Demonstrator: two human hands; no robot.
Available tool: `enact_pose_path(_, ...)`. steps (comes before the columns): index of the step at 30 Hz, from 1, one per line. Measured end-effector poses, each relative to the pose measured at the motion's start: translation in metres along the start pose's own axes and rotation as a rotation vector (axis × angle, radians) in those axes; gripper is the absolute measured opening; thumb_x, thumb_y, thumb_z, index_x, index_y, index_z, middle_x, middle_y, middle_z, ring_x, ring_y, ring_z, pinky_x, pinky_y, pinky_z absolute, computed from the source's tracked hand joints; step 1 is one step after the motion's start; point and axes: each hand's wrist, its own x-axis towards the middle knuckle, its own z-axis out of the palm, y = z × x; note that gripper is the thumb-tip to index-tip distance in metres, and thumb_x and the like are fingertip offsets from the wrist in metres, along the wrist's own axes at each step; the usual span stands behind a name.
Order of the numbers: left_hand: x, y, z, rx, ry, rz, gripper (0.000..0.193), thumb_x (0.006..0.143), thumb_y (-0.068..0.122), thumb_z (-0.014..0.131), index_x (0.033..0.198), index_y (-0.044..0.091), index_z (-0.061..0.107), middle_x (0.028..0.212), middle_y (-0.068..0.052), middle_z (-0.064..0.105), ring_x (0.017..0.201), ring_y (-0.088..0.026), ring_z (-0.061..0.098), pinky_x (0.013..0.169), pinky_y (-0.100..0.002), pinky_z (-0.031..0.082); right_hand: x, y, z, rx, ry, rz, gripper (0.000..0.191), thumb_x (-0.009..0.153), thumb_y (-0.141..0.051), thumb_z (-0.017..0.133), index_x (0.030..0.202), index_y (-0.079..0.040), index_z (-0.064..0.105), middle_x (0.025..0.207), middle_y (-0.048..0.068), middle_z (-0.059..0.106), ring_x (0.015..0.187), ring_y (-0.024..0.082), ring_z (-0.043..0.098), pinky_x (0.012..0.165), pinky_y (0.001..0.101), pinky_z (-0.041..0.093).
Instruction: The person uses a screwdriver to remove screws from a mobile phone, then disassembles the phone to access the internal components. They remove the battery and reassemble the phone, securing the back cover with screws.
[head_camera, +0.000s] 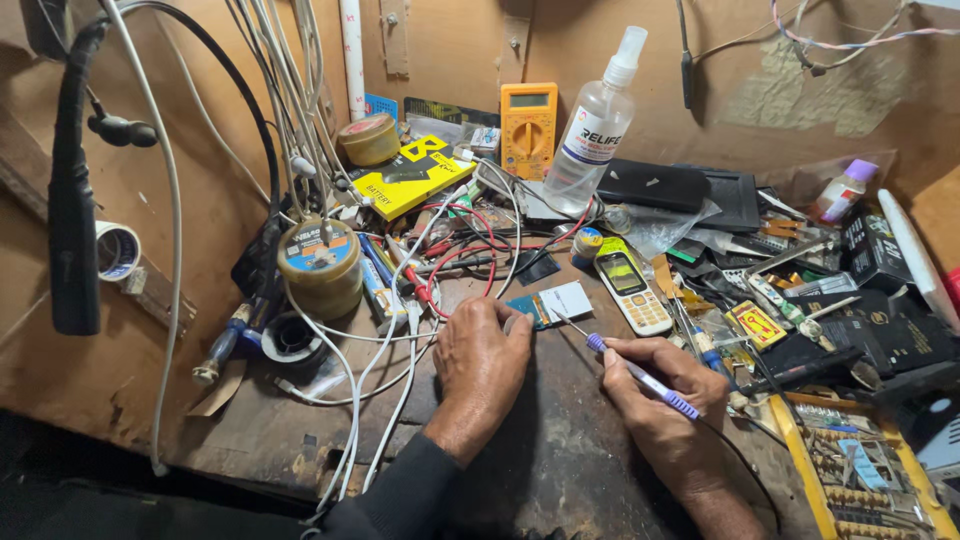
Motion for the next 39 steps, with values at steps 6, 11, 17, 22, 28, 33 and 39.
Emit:
enact_pose_path(6,-0.004,0.0,0.0,0.01,0.021,0.009,0.026,0.083,0.034,0.074,0.084,0.009,0.078,0.094,-0.015,0.074,0.091,-0.036,0.071,0.081,-0.051,0.052,-0.002,-0.002,0.002,0.001,-0.026,-0.038,0.016,0.085,-0.011,0.077,0.1,-0.004,0.08,0.077,0.0,0.077,0.066,0.002,0.065,0.057,0.0189,0.051)
enact_pose_path(11,-0.006,-0.002,0.0,0.022,0.039,0.042,0.027,0.084,0.035,0.075,0.087,0.009,0.077,0.096,-0.015,0.073,0.091,-0.036,0.071,0.08,-0.051,0.052,-0.004,-0.003,0.003,-0.004,-0.024,-0.019,0.016,0.085,-0.01,0.077,0.1,-0.004,0.08,0.078,0.0,0.077,0.066,0.002,0.065,0.057,0.019,0.051)
enact_pose_path(17,-0.005,-0.001,-0.001,-0.021,0.017,0.003,0.028,0.083,0.037,0.075,0.091,0.011,0.078,0.096,-0.014,0.074,0.09,-0.036,0.07,0.078,-0.051,0.052,-0.003,-0.001,0.005,0.004,0.002,-0.016,0.016,0.086,-0.011,0.077,0.1,-0.004,0.079,0.075,0.0,0.076,0.064,0.002,0.064,0.055,0.0203,0.051)
enact_pose_path(22,-0.003,-0.002,0.001,-0.028,0.071,0.093,0.03,0.082,0.035,0.077,0.088,0.006,0.078,0.092,-0.017,0.074,0.089,-0.036,0.07,0.078,-0.05,0.052,-0.005,0.003,0.006,0.053,0.027,0.0,0.015,0.087,-0.009,0.076,0.101,-0.003,0.079,0.077,0.0,0.075,0.066,0.003,0.066,0.057,0.0202,0.053)
enact_pose_path(28,0.002,-0.002,0.002,-0.061,-0.077,-0.011,0.03,0.082,0.036,0.074,0.09,0.008,0.079,0.086,-0.019,0.075,0.087,-0.034,0.074,0.081,-0.047,0.055,-0.006,0.008,0.008,0.059,0.02,0.003,0.016,0.087,-0.008,0.076,0.102,-0.002,0.079,0.08,0.0,0.076,0.067,0.003,0.065,0.058,0.0205,0.052)
enact_pose_path(33,0.003,-0.001,0.002,0.008,-0.05,0.013,0.032,0.081,0.037,0.075,0.089,0.006,0.078,0.085,-0.02,0.074,0.087,-0.037,0.072,0.078,-0.05,0.054,-0.009,0.007,0.008,0.023,0.026,-0.021,0.015,0.087,-0.008,0.076,0.101,-0.003,0.079,0.079,0.001,0.076,0.067,0.003,0.065,0.057,0.0201,0.052)
enact_pose_path(39,0.001,-0.004,0.013,0.064,-0.044,0.011,0.03,0.081,0.036,0.074,0.089,0.007,0.079,0.088,-0.019,0.074,0.09,-0.037,0.071,0.081,-0.05,0.054,-0.011,0.009,0.005,0.013,0.023,-0.029,0.015,0.087,-0.009,0.076,0.1,-0.004,0.079,0.079,0.0,0.077,0.067,0.002,0.065,0.057,0.0204,0.052)
